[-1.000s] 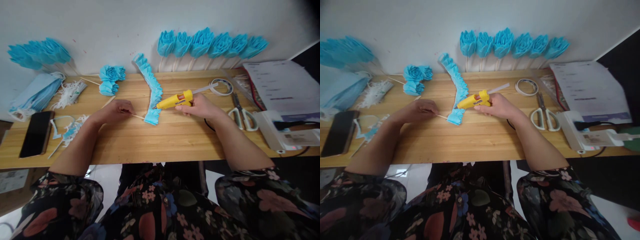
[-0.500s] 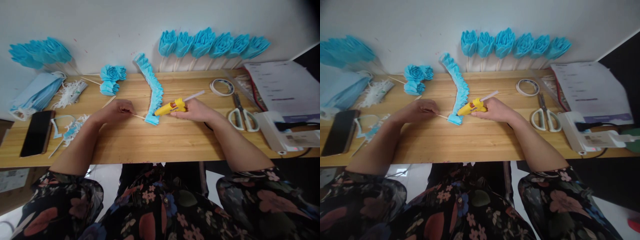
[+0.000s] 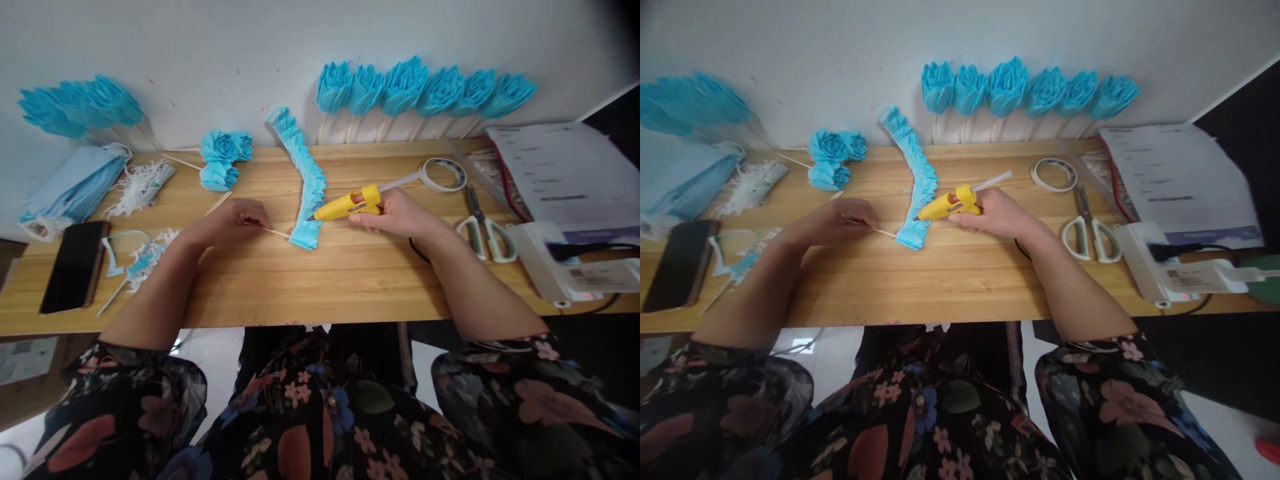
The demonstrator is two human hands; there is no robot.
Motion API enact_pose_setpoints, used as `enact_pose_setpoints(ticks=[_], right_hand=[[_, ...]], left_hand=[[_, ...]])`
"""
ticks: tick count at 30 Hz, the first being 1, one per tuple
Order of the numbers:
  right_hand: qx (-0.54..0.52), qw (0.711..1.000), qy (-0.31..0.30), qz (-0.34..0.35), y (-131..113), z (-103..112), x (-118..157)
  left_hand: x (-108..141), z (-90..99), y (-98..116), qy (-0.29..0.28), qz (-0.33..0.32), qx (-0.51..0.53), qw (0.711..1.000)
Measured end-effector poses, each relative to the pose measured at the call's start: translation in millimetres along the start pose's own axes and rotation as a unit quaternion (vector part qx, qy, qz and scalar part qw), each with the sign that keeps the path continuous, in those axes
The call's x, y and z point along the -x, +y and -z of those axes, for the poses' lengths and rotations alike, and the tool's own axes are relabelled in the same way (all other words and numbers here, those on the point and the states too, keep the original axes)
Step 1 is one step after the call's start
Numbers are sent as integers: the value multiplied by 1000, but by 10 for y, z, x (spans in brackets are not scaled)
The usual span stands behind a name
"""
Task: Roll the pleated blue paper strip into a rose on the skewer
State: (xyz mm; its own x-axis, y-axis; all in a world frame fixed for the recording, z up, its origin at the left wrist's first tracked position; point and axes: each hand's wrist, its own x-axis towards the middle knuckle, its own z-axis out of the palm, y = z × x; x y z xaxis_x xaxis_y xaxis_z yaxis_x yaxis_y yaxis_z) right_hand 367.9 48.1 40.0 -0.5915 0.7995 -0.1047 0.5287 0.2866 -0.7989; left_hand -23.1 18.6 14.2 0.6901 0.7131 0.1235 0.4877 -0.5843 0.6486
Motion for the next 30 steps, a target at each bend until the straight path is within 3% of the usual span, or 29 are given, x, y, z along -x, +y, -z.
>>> enact_pose_setpoints(ticks=[6,16,23,30], right_hand=[[-4,1000,7,7,36,-14,-2],[54,998,5,10,21,-45,-47],[-50,998,12,-33,14,56,29],[-32,999,-26,29,157,81,-21]], left_hand=[[-3,-6,14,0,19,-11,1000],[1,-2,10,3,-3,4,1000],[5,0,-9,-1,-7,4,1000],[1,-17,-22,9,-8,4,1000]])
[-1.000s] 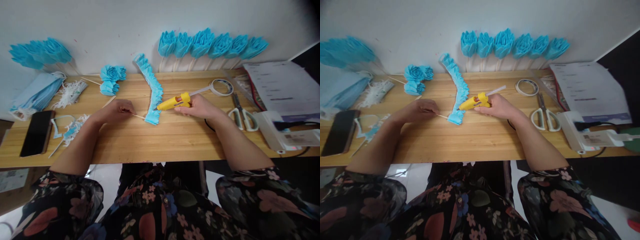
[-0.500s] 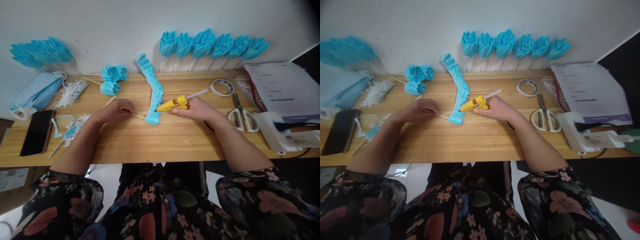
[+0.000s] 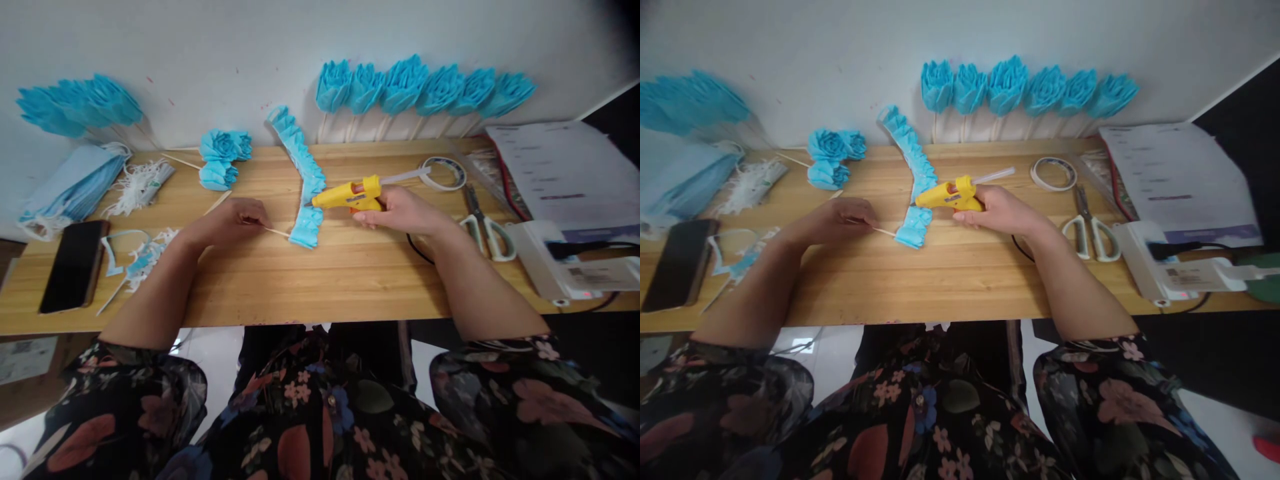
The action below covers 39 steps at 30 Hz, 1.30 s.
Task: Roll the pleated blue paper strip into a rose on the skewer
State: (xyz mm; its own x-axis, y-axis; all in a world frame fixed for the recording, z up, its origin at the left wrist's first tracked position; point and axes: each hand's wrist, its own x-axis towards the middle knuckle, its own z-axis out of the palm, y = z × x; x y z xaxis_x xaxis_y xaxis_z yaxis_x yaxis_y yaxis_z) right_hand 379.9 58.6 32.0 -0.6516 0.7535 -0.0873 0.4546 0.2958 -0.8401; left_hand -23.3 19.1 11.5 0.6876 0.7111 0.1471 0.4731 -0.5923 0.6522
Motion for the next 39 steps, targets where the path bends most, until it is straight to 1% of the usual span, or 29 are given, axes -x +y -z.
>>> enact_pose_setpoints(ticks=[3,8,12,15,18,21,25,27,29,32,35,39], right_hand=[[8,1000,-25,1,29,-3,-18],[-14,998,-54,-9,-2,0,-2],[18,998,-60,-10,26,-2,-4],[57,996,-68,2,41,-12,-17],[85,994,-58,27,32,-19,-29],[93,993,-51,52,20,-24,-42],[94,993,-50,49,9,-39,-54],[98,993,-33,53,6,-44,-48],[87,995,-3,53,7,-38,-29],[52,998,29,31,11,-9,10],[49,998,14,23,0,14,25],[94,994,-3,47,-28,-10,-7]], left_hand=[[-3,-4,0,4,-12,3,1000],[4,3,19,-4,12,3,1000],[8,4,9,-7,10,-4,1000],[8,3,-12,-5,1,-5,1000],[8,5,-27,-6,-11,-3,1000],[9,9,-33,-11,-7,-6,1000],[13,17,-30,-22,14,-14,1000],[10,19,-27,-18,14,-12,1000],[5,18,-25,-13,5,-6,1000],[-4,13,-24,-7,-9,0,1000],[-6,10,-20,-1,-15,1,1000],[-1,13,-5,-13,4,-13,1000]])
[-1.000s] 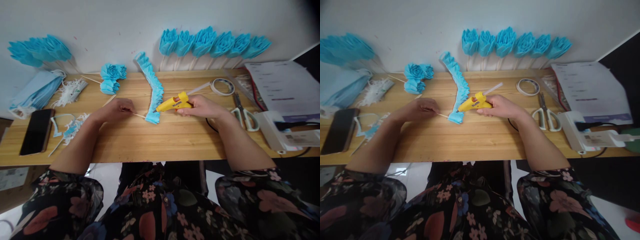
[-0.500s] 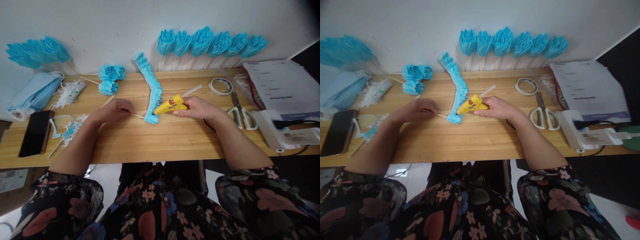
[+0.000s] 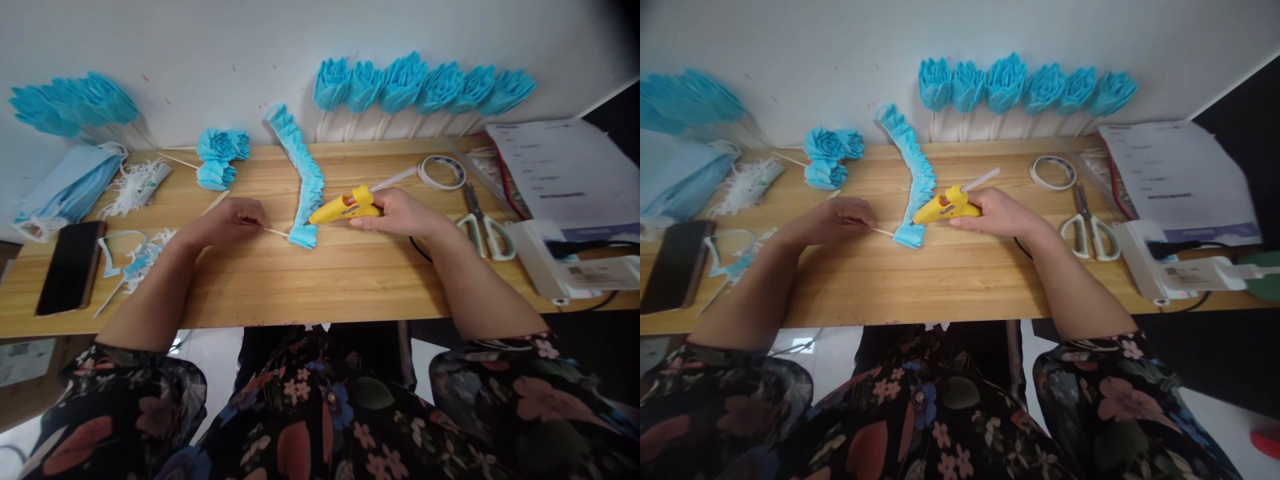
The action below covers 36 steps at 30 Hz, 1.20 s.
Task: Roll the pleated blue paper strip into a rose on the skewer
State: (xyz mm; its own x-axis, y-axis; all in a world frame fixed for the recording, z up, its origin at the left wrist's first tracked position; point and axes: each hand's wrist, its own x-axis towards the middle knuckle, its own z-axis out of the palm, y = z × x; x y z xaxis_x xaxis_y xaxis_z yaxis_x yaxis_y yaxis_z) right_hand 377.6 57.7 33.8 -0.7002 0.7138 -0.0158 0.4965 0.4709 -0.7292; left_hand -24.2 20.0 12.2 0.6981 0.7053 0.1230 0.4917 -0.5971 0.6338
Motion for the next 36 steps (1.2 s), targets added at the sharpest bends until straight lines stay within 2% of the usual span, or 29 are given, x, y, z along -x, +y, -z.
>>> enact_pose_setpoints(ticks=[4,11,16,20,23,28,36], right_hand=[[6,1000,-31,3,-9,-46,-33],[7,999,-40,-3,-6,-45,-38],[7,999,-34,6,-20,-52,-39],[-32,999,-6,-31,-8,-33,1],[-67,997,-8,-49,6,-8,31],[-20,999,-5,-26,-3,-4,16],[-28,999,-42,-14,-21,-67,-36]], left_hand=[[4,-2,3,-4,16,0,1000],[-6,7,19,-5,11,9,1000],[-13,12,33,0,14,5,1000],[-11,3,13,9,-5,13,1000],[-10,3,7,4,-8,14,1000],[-9,8,5,-1,-3,11,1000],[-3,3,15,0,11,9,1000]])
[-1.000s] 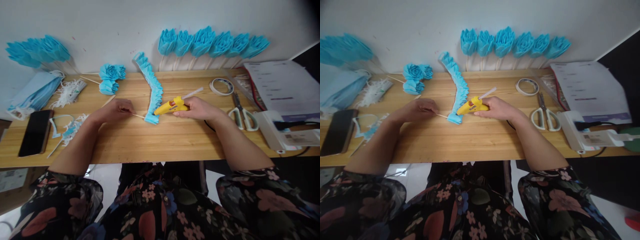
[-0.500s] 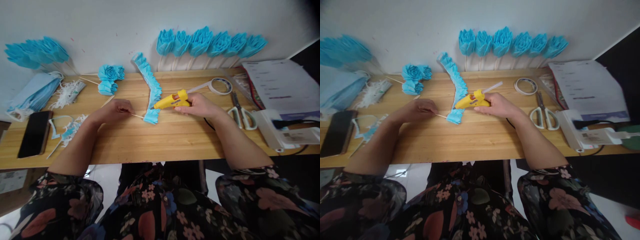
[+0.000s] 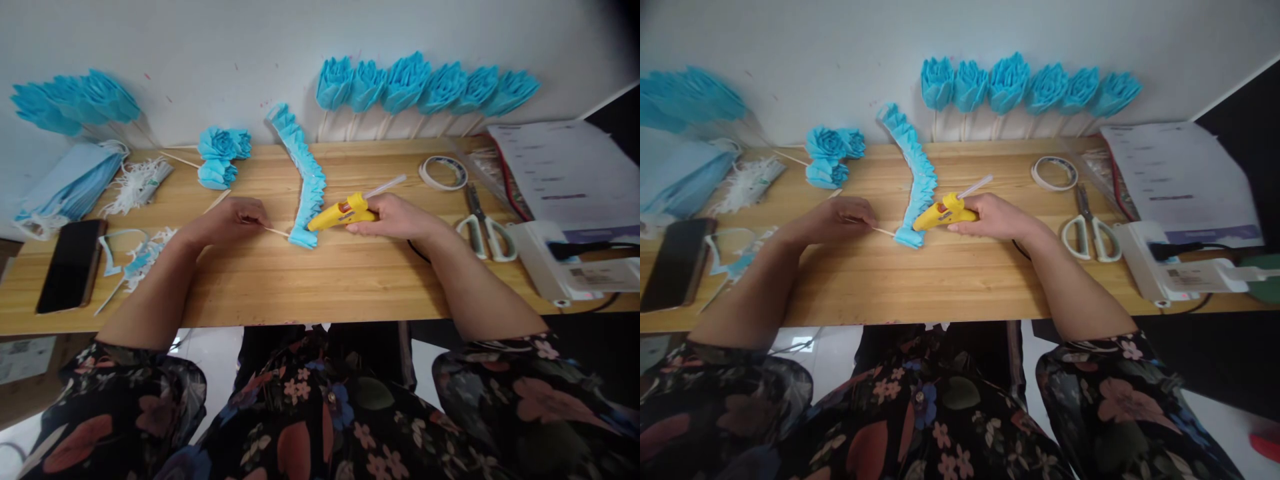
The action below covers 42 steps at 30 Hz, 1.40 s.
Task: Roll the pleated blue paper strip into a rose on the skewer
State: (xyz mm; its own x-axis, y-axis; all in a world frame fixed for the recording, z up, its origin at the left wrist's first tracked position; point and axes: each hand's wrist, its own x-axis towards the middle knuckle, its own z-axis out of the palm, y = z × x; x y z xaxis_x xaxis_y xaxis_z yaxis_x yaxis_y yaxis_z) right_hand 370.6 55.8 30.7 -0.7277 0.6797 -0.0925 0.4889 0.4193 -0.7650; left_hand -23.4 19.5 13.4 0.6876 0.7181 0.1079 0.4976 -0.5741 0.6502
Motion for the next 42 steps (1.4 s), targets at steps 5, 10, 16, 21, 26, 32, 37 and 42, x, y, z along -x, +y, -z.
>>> enact_pose_setpoints(ticks=[5,10,16,21,26,32,37,42], right_hand=[[5,1000,5,-4,30,-15,-4],[6,999,36,-9,40,-5,10],[-23,997,57,-46,52,44,68],[-14,999,17,-39,37,47,37],[-24,999,-4,-28,84,-10,4],[-52,998,-25,-27,76,30,-24],[63,997,-39,-10,-151,191,-75],[110,992,-57,-12,-202,298,-168]], left_hand=[[0,0,-28,-8,9,1,1000],[-5,6,-23,-3,-11,7,1000],[-17,1,18,9,-6,11,1000],[-8,-8,27,12,2,2,1000],[2,-2,12,2,14,1,1000],[-1,-1,-31,1,-8,13,1000],[3,-20,-60,6,-27,7,1000],[-5,-42,-113,30,-59,-23,998]])
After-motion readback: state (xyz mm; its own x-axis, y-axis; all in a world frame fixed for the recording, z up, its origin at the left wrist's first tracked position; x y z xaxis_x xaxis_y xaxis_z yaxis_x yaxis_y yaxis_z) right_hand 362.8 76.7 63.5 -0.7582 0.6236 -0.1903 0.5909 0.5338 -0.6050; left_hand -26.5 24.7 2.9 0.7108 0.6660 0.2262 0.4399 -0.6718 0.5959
